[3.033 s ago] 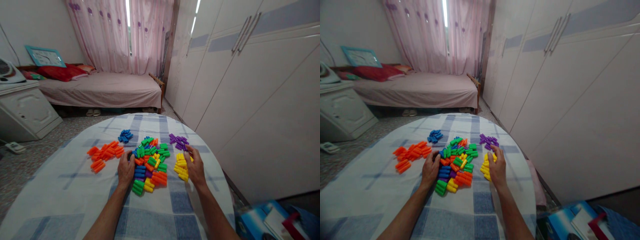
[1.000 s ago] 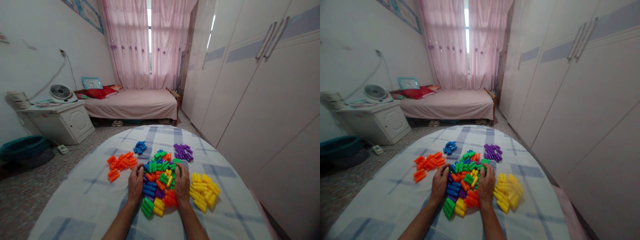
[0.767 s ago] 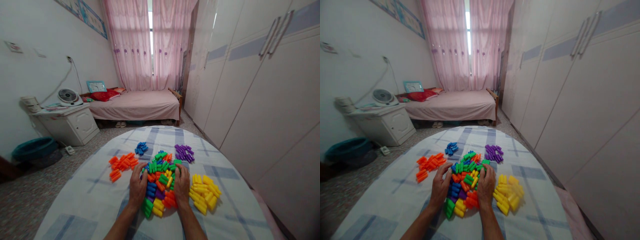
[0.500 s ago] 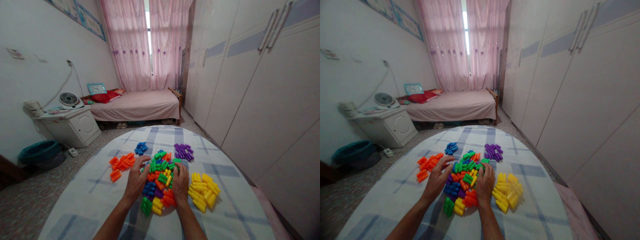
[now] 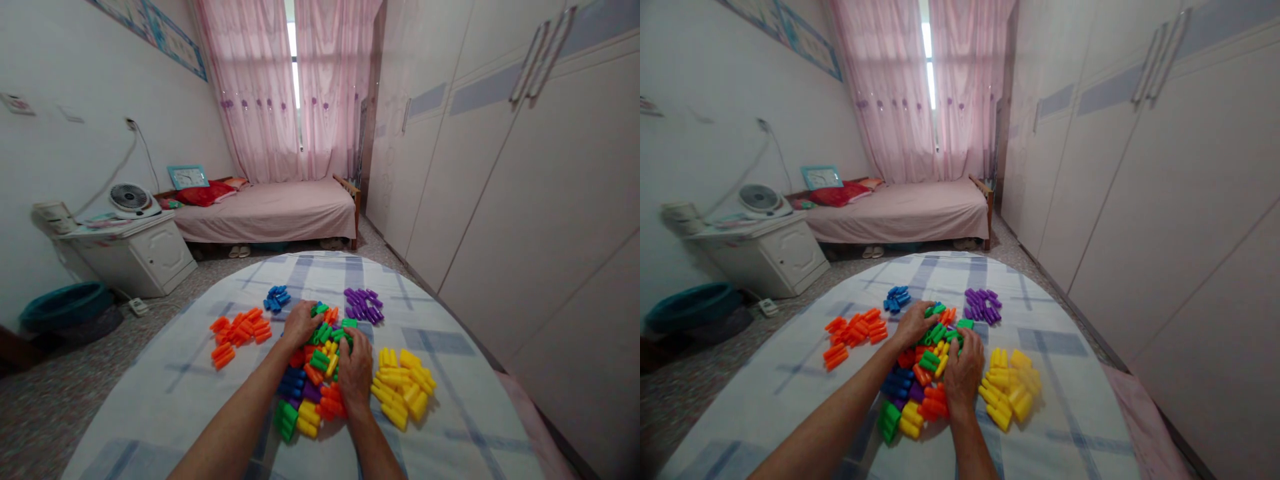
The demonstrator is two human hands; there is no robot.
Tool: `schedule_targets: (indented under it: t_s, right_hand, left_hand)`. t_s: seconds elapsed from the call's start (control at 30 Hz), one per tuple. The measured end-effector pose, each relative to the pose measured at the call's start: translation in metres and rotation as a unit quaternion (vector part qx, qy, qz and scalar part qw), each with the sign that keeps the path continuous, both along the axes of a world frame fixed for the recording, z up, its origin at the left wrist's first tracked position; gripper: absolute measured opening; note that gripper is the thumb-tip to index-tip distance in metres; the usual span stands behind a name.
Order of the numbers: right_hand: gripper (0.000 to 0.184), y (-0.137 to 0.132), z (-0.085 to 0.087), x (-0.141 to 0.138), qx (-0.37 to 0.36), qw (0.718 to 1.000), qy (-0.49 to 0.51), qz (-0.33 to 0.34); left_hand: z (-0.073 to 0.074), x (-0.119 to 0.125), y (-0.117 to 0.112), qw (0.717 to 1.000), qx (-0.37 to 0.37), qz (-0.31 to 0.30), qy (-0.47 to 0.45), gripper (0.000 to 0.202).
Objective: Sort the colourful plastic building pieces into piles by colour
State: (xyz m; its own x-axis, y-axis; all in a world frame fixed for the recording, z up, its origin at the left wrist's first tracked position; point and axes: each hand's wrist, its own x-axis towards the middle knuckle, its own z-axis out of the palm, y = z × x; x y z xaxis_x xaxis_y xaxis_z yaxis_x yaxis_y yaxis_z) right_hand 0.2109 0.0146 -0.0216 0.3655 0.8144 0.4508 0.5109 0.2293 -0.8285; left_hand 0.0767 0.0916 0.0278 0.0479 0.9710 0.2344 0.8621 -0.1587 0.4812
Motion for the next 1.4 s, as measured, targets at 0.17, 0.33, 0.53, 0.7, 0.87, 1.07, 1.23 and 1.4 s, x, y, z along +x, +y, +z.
schedule_targets:
  t_s: [0.17,0.33,0.53,0.7,0.87,1.07,1.23,1.4]
  right_hand:
    - [0.033,0.000,0.000,0.000,-0.012,1.000,-0.003,0.001]
    - [0.032,0.000,0.000,0.000,-0.015,1.000,-0.011,0.003]
    - [0.032,-0.002,0.003,0.000,-0.023,0.999,-0.029,0.006]
    - [0.034,0.000,0.001,0.002,-0.028,0.999,-0.044,0.006]
    - [0.035,0.002,-0.001,0.004,-0.027,0.998,-0.055,0.014]
    - [0.036,0.003,-0.002,0.006,-0.029,0.997,-0.067,0.017]
    - [0.036,0.002,-0.003,0.006,-0.041,0.996,-0.071,0.016]
    - [0.035,0.002,-0.003,0.006,-0.039,0.997,-0.063,0.019]
  left_hand:
    - [0.002,0.004,0.005,1.000,-0.012,0.010,0.002,0.027]
    - [0.013,-0.008,-0.008,0.997,0.041,0.019,-0.060,0.030]
    - [0.017,-0.066,-0.078,0.984,0.134,-0.019,-0.118,0.029]
    - [-0.013,-0.118,-0.145,0.991,0.119,0.031,-0.051,0.032]
    - [-0.034,-0.135,-0.184,0.995,0.085,0.033,0.029,0.039]
    - [-0.023,-0.139,-0.194,0.999,0.028,-0.002,0.016,0.046]
    - [-0.001,-0.140,-0.165,0.995,0.046,0.070,-0.049,0.032]
    - [0.022,-0.127,-0.084,0.994,0.085,0.033,0.055,0.041]
